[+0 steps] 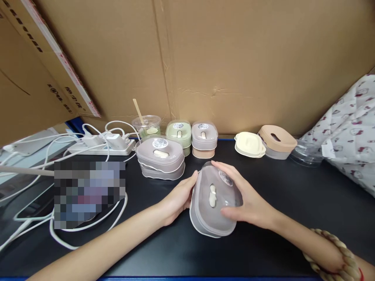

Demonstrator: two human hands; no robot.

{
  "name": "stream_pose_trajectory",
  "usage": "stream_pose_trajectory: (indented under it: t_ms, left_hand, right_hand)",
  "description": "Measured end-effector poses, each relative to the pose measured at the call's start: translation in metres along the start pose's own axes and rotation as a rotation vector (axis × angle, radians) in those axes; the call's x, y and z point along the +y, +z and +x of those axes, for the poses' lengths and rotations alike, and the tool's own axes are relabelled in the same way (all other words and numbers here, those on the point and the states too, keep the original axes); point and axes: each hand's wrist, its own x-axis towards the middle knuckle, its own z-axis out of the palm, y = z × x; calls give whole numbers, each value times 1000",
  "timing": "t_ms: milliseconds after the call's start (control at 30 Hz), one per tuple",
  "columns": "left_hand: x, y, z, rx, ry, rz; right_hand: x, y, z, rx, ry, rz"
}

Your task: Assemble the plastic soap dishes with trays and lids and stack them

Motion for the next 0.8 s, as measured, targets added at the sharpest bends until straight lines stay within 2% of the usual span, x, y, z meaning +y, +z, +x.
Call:
stream_pose_trajectory:
  t_ms: [67,267,400,600,700,800]
  left_hand:
    - [0,0,-1,21,1,7]
    - [1,3,-3,36,13,-13]
    - [-1,1,-1,29,27,-46]
    - [0,2,-6,-51,70,-65]
    - [0,3,-10,-31,120,-18]
    - [-3,4,-9,-28,166,-83]
  right_hand:
    - [0,0,1,27,-14,11]
    - [-1,6,-2,30,-63,-159]
    - [1,8,-2,41,-80,-147]
    - [4,11,-4,68,-111,-176]
    - [4,11,-4,89,-129,-112]
    - [3,7,0,168,-12,95]
